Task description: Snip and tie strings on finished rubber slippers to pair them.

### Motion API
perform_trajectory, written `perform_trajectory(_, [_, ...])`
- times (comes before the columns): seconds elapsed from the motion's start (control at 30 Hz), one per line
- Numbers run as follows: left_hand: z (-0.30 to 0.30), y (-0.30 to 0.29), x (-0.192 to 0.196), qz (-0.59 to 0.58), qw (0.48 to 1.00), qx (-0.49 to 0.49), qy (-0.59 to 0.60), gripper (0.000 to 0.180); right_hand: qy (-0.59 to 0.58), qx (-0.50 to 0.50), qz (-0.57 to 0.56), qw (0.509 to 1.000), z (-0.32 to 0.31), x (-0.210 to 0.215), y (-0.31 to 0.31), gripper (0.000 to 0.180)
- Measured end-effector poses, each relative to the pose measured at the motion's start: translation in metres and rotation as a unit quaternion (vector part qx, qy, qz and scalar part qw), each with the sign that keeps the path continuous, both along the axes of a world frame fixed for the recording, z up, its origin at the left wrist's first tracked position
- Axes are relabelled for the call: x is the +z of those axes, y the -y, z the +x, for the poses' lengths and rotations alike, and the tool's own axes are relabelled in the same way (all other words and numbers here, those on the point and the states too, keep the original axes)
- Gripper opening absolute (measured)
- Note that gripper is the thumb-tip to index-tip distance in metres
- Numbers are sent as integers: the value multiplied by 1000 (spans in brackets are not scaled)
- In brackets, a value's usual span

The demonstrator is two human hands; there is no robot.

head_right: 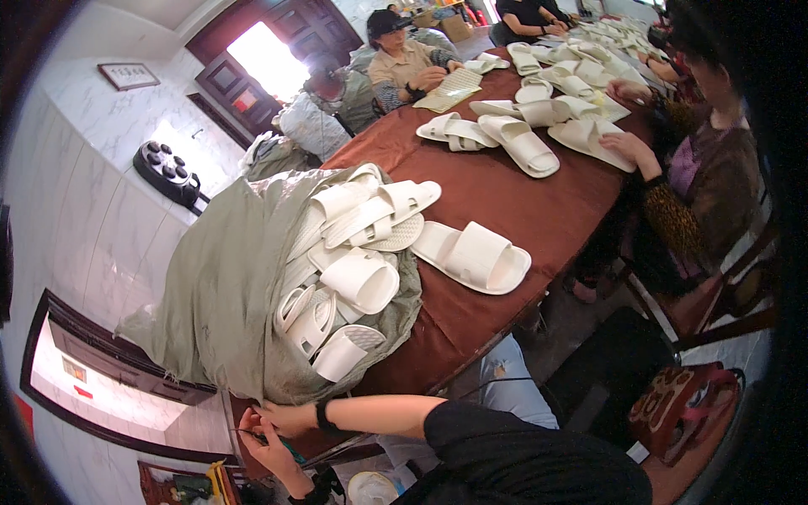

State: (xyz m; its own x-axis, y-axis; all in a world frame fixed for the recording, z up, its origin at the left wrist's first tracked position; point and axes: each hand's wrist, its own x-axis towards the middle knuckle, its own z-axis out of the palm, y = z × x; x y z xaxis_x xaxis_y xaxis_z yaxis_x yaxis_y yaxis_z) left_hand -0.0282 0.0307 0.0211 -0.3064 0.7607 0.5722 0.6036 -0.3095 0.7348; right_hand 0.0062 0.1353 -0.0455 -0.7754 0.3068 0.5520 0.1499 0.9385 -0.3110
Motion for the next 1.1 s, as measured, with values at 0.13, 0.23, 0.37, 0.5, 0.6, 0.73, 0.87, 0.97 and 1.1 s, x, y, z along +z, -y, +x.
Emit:
perform_trajectory(0.13, [-19,2,-5,-122,988,-75,-60,31,56,-77,44,994,12,-77,64,45])
perform_trajectory(0.23, [-31,-8,-27,-170,976,-89,-106,35,94,-85,47,991,47,-66,96,34])
perform_trajectory(0.37, [-75,-34,-78,-156,960,-26,-230,44,46,98,-108,988,173,38,85,24])
perform_trajectory(0.5, [-101,-42,-82,-128,973,29,-188,44,-105,-159,-231,954,261,87,7,25])
perform_trajectory(0.6, [-84,-39,-68,-138,987,-78,-33,42,-38,-436,-1,899,335,62,-86,59])
perform_trajectory(0.73, [-64,-17,-62,-99,983,-65,139,35,192,-559,29,806,384,32,-141,78])
perform_trajectory(0.87, [-41,17,-33,-88,954,-56,281,31,193,-581,25,791,389,24,-164,61])
perform_trajectory(0.97, [-42,30,-25,-44,946,-28,319,28,112,-563,45,817,409,27,-168,46])
perform_trajectory(1.1, [-51,44,-19,-31,934,-32,354,21,-106,-500,-35,859,404,69,-131,40])
